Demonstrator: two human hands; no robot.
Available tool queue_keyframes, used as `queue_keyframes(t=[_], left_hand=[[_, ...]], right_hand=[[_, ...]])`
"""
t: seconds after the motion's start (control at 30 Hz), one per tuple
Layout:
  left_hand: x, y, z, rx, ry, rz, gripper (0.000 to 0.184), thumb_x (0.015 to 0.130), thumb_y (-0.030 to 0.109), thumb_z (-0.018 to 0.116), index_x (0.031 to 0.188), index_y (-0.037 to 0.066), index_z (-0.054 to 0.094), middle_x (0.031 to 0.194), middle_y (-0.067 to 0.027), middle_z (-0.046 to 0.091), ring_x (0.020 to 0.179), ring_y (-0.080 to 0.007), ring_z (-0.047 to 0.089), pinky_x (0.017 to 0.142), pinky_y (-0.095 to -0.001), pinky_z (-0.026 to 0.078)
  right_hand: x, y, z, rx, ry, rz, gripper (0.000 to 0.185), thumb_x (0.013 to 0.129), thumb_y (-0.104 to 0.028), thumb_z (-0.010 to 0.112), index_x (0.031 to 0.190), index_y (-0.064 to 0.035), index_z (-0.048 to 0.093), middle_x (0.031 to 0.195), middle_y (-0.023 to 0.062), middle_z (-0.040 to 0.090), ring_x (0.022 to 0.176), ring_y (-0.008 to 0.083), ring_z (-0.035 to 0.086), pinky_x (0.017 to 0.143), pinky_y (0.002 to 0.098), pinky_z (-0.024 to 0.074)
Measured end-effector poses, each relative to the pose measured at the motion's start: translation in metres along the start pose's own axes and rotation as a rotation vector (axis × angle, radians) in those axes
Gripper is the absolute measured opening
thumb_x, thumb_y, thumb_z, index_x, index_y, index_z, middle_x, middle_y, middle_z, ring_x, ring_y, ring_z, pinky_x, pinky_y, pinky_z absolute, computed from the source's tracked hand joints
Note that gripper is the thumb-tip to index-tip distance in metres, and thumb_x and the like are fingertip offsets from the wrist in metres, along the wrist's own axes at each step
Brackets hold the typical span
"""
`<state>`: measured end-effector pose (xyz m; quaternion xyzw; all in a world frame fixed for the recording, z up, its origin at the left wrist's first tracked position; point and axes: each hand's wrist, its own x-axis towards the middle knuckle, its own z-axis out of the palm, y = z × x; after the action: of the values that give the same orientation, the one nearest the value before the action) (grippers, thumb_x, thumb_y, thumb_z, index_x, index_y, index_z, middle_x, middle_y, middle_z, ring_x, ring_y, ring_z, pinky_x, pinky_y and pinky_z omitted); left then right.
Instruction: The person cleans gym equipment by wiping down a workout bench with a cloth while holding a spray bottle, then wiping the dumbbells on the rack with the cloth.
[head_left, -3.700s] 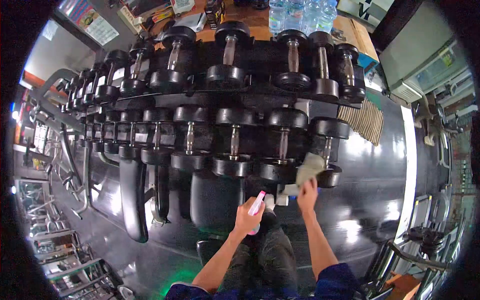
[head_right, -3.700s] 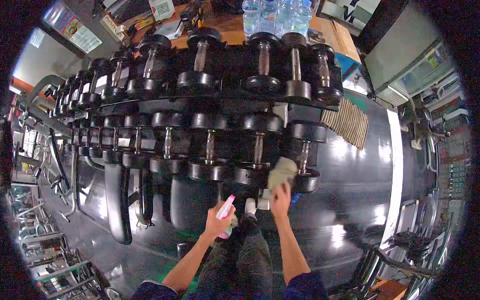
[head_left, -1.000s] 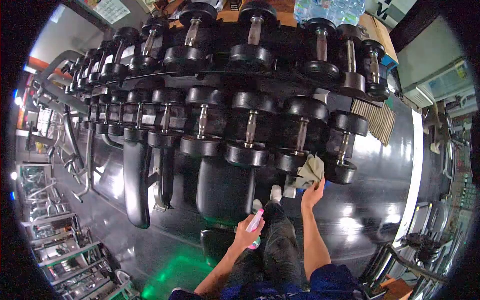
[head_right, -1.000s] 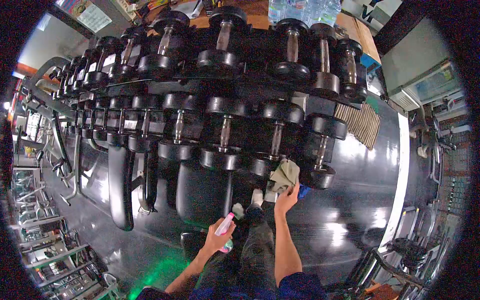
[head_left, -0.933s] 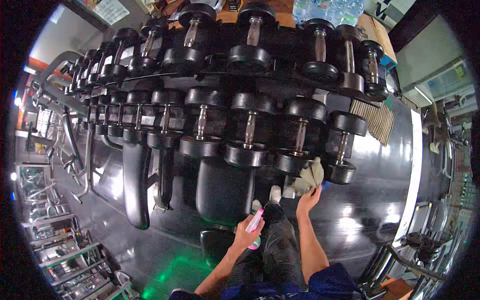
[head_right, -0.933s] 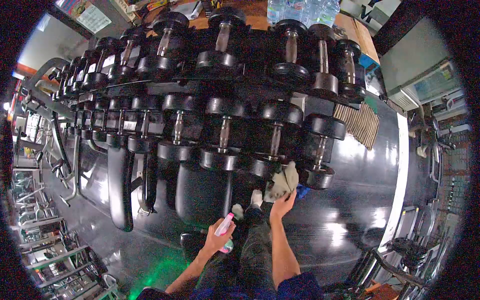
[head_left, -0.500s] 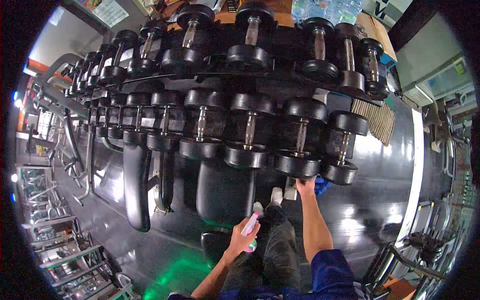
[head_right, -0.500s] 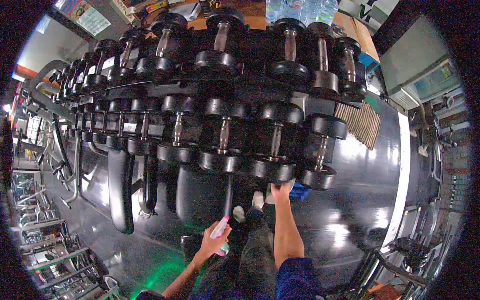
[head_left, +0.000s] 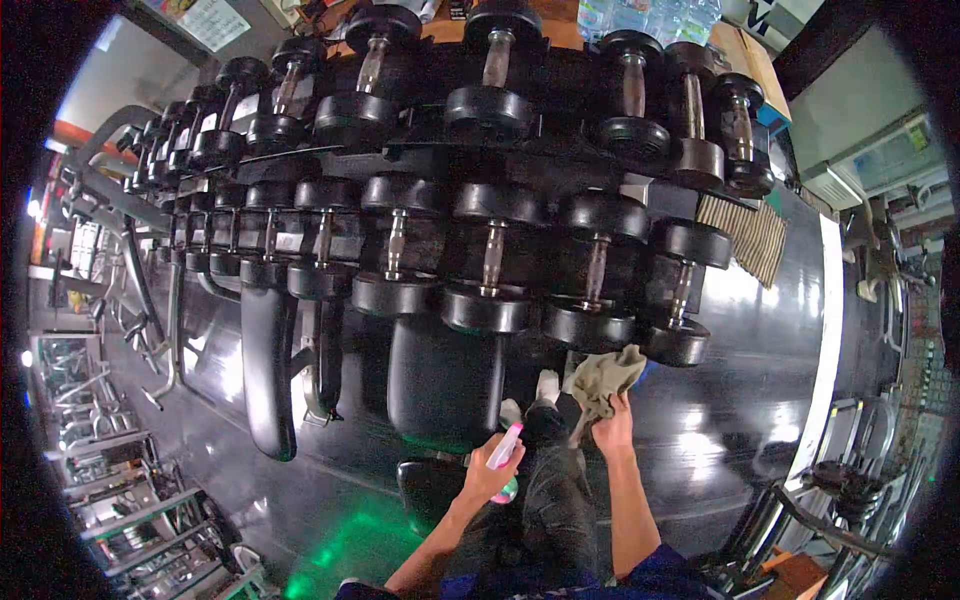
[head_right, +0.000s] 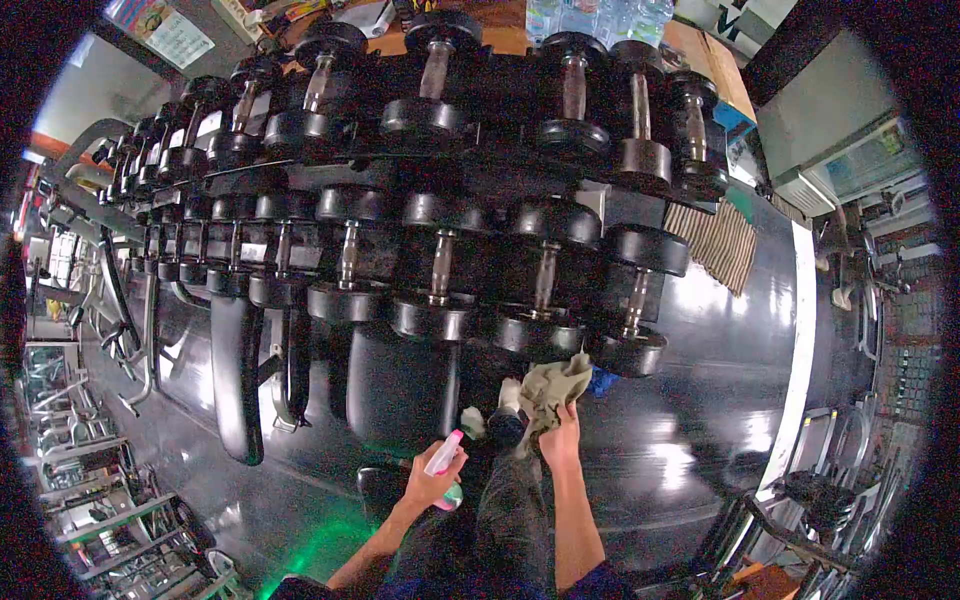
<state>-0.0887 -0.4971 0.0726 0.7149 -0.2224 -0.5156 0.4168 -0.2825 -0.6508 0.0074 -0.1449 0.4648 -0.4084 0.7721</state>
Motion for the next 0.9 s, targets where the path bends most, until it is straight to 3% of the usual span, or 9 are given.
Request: queue_keyframes(t=[0.23,0.3,0.4,0.5,0.57,0.63,0.73,0.8,0.9], left_hand=[[-0.006,0.01,0.001,0.007,0.001,-0.003,0.018,0.088,0.016,0.07,0.098,0.002,0.064,0.073,-0.0066,0.068,0.055,-0.013,0.065,0.052,-0.0284,0.052],[-0.009,0.005,-0.001,0.016,0.015,-0.01,0.018,0.088,0.016,0.07,0.097,0.002,0.064,0.072,-0.0061,0.067,0.055,-0.0126,0.065,0.052,-0.0284,0.051],[-0.014,0.003,-0.007,0.019,0.023,-0.039,0.017,0.089,0.017,0.07,0.096,0.002,0.064,0.07,-0.0055,0.067,0.055,-0.012,0.064,0.052,-0.0282,0.051],[-0.006,0.005,-0.009,0.025,0.036,-0.019,0.017,0.089,0.018,0.07,0.095,0.003,0.064,0.07,-0.005,0.066,0.055,-0.0118,0.064,0.052,-0.0282,0.051],[-0.012,0.0,-0.01,0.039,0.043,-0.019,0.017,0.089,0.018,0.07,0.094,0.003,0.064,0.07,-0.0047,0.066,0.055,-0.0117,0.064,0.052,-0.0282,0.051],[-0.006,-0.002,-0.009,0.05,0.041,0.01,0.017,0.088,0.018,0.071,0.094,0.003,0.064,0.07,-0.0044,0.067,0.055,-0.0114,0.064,0.052,-0.028,0.051],[-0.004,0.009,-0.004,0.005,0.065,-0.015,0.018,0.088,0.018,0.071,0.094,0.003,0.064,0.071,-0.0039,0.067,0.056,-0.0108,0.064,0.052,-0.0274,0.051],[-0.003,0.011,0.001,-0.024,0.068,-0.027,0.018,0.088,0.018,0.071,0.095,0.003,0.064,0.071,-0.0038,0.067,0.056,-0.0105,0.064,0.052,-0.0269,0.051],[-0.006,0.014,0.002,-0.059,0.062,-0.031,0.018,0.088,0.017,0.071,0.095,0.002,0.064,0.072,-0.0039,0.067,0.057,-0.0102,0.064,0.052,-0.0268,0.051]], right_hand=[[0.114,0.079,-0.03,0.61,0.241,0.24,0.025,0.099,-0.017,0.05,0.119,-0.0052,0.057,0.12,0.0101,0.062,0.111,0.0256,0.059,0.095,0.0407,0.0511],[0.135,0.091,-0.016,-0.792,-0.066,-0.38,0.024,0.097,-0.011,0.05,0.119,-0.0063,0.058,0.118,0.01,0.063,0.11,0.0218,0.059,0.092,0.037,0.0518],[0.171,0.12,-0.042,-0.568,0.067,-0.276,0.026,0.094,-0.003,0.051,0.119,-0.0051,0.058,0.118,0.0104,0.063,0.109,0.0195,0.06,0.09,0.0337,0.0517],[0.117,0.061,0.008,0.58,0.24,0.184,0.03,0.092,0.003,0.049,0.12,-0.0049,0.058,0.118,0.011,0.063,0.107,0.0186,0.06,0.088,0.0307,0.0518],[0.061,0.036,0.014,-0.493,-0.175,-0.181,0.029,0.096,-0.005,0.047,0.124,-0.0023,0.055,0.124,0.0123,0.06,0.106,0.0223,0.061,0.092,0.0295,0.052],[0.023,-0.002,0.04,0.45,0.055,0.211,0.03,0.097,-0.004,0.046,0.125,0.0007,0.055,0.121,0.0131,0.062,0.105,0.0229,0.062,0.09,0.0319,0.0538],[0.014,-0.009,0.005,0.312,-0.057,0.33,0.031,0.098,-0.015,0.049,0.124,-0.0001,0.057,0.116,0.0135,0.065,0.111,0.0246,0.062,0.091,0.035,0.0538],[0.027,0.021,-0.012,-0.333,-0.244,-0.05,0.034,0.102,-0.023,0.044,0.129,-0.0048,0.052,0.116,0.0102,0.064,0.104,0.0273,0.063,0.093,0.0387,0.0526],[0.071,0.064,-0.013,-0.069,-0.11,0.066,0.034,0.102,-0.027,0.045,0.127,-0.0064,0.052,0.115,0.0103,0.063,0.106,0.0284,0.061,0.095,0.04,0.0515]])
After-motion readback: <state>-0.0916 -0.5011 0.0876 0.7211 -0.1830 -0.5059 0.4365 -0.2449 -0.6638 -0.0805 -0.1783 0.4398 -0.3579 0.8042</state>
